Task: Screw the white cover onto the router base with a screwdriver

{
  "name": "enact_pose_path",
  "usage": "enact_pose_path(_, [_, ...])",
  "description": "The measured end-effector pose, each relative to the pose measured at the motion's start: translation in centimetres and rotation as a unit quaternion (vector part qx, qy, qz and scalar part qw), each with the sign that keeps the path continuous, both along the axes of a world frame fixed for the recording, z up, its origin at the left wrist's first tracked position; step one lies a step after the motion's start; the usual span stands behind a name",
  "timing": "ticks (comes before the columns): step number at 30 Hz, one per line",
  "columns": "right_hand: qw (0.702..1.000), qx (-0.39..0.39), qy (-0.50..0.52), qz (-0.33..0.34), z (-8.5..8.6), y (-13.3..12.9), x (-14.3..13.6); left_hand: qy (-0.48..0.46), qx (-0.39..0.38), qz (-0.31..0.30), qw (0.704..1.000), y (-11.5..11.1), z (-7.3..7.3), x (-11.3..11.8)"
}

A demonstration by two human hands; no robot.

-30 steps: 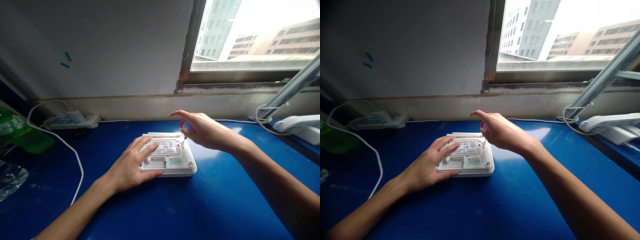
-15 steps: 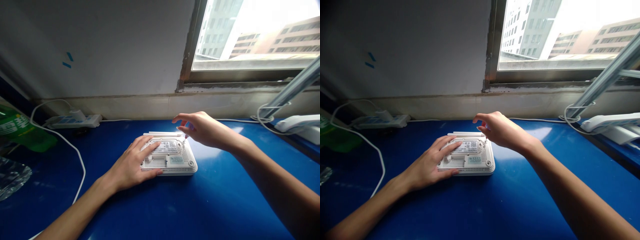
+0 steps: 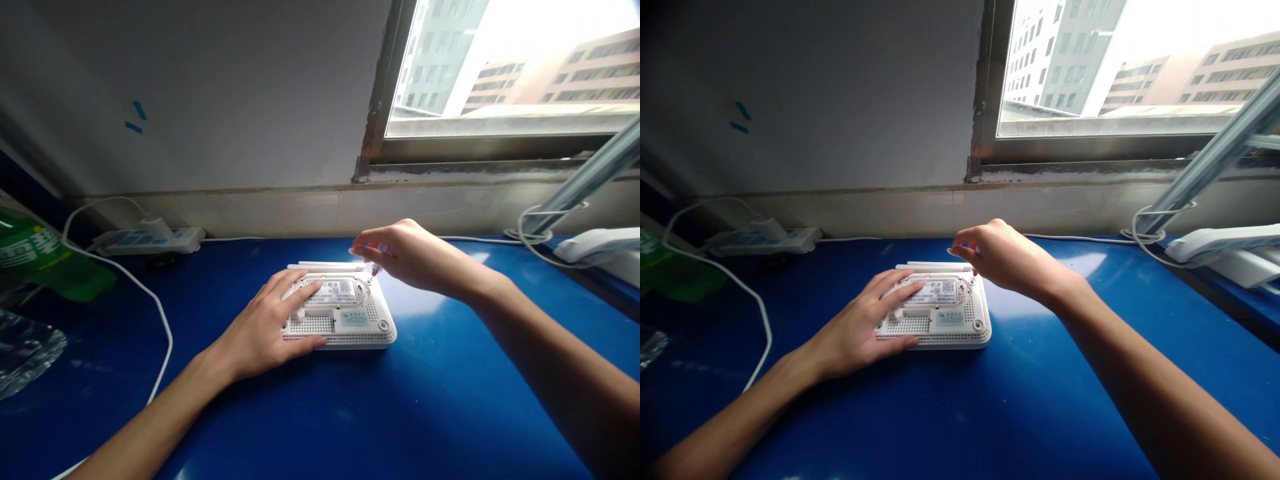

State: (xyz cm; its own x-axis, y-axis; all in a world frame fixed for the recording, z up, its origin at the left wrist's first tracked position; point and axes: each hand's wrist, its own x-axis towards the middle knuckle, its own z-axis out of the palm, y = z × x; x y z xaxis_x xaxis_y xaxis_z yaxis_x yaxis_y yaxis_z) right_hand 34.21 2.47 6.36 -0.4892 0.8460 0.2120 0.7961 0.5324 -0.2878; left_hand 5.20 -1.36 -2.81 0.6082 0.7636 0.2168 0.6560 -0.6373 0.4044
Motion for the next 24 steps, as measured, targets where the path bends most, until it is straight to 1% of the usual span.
enact_pose_path(2, [1.0, 0.002, 0.01, 0.017, -0.19, 0.1, 0.17, -0.002, 0.0, 0.003, 1.0, 0.02, -0.04, 0.0])
enact_pose_path(4, [0.999, 0.008, 0.016, 0.048, -0.24, 0.01, 0.49, -0.005, 0.002, 0.006, 1.0, 0.01, -0.09, -0.01])
enact_pose_path(7, [0.997, 0.016, 0.015, 0.079, 0.01, -0.44, 0.68, -0.006, 0.006, 0.003, 1.0, -0.02, -0.13, -0.05])
enact_pose_path(9, [0.997, 0.017, 0.009, 0.074, 0.27, -0.7, 0.46, -0.006, 0.006, 0.001, 1.0, -0.03, -0.12, -0.06])
enact_pose_path(14, [1.0, -0.003, -0.006, 0.018, 0.38, -0.45, -0.15, -0.001, 0.003, 0.002, 1.0, -0.07, 0.05, -0.02])
enact_pose_path(16, [1.0, -0.005, 0.005, 0.026, 0.22, -0.24, 0.03, 0.001, 0.002, 0.001, 1.0, -0.09, 0.13, 0.0])
enact_pose_path(21, [0.997, 0.016, 0.015, 0.076, 0.19, -0.42, 0.58, -0.001, -0.002, -0.001, 1.0, -0.09, 0.1, -0.06])
enact_pose_path(24, [0.998, 0.012, 0.007, 0.06, 0.45, -0.54, 0.31, -0.005, 0.004, -0.001, 1.0, -0.06, 0.0, -0.1])
